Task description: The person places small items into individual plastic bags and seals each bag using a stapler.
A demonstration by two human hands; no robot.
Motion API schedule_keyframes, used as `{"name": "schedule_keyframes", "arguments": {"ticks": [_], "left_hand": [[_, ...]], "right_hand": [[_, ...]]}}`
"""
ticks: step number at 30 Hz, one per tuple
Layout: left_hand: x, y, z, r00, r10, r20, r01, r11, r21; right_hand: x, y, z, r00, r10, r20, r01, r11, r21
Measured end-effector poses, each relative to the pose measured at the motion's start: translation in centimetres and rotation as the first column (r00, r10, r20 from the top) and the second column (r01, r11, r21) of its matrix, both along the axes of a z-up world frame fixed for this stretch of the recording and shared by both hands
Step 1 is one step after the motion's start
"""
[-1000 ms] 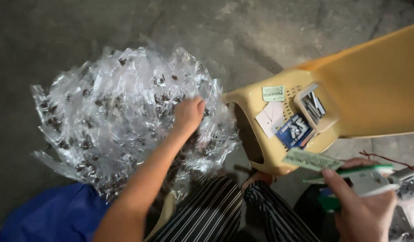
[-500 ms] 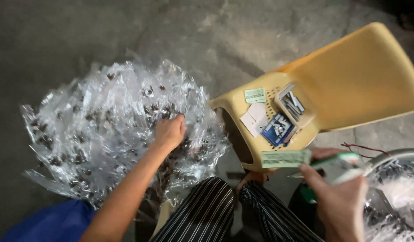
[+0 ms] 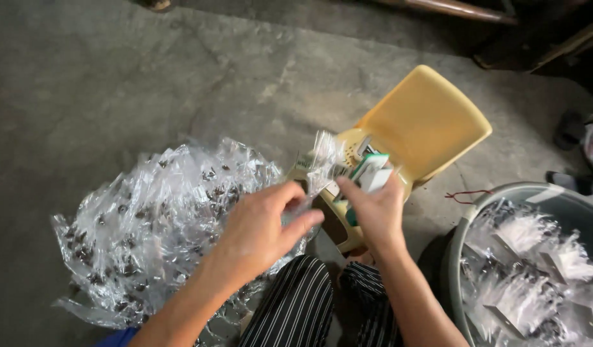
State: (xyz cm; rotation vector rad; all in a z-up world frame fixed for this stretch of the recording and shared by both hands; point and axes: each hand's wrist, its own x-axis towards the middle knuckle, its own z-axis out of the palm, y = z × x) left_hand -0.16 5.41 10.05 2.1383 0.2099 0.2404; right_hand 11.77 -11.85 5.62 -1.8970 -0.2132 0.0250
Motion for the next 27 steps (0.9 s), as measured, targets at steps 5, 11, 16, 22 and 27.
{"name": "schedule_keyframes", "arguments": {"ticks": [5,11,16,22,27], "left_hand": [[0.5,1.3,1.5,0.961,0.045,0.272,-0.072,0.993,0.089],[1.5,-0.6,3.6,0.732,-0.251,0.633,0.339,0.941,-0.019],[0.1,-0.4,2.1,0.705,-0.329,0.628,0.334,0.936,0.115],[-0.1,-1.4,0.7,0.882,-0.131,0.453,0.236,0.954,-0.185],[0.8,-1.9,-1.7,0.897,0.023,0.441,0.116,0.951,-0.285]], "right_hand": [[-1.2,-1.2,4.8,0.992,0.114,-0.056,-0.105,0.984,0.142],[-3.2,-2.6,6.3,0.958,0.279,-0.067,-0.258,0.94,0.225],[-3.1,-3.6,4.4,0.938,0.346,-0.015,-0.313,0.866,0.389],[-3.1,-3.2,3.6,0.94,0.324,-0.11,-0.261,0.887,0.381],[-0.8,-3.8,2.4,0.951,0.292,-0.106,-0.179,0.795,0.58]]}}
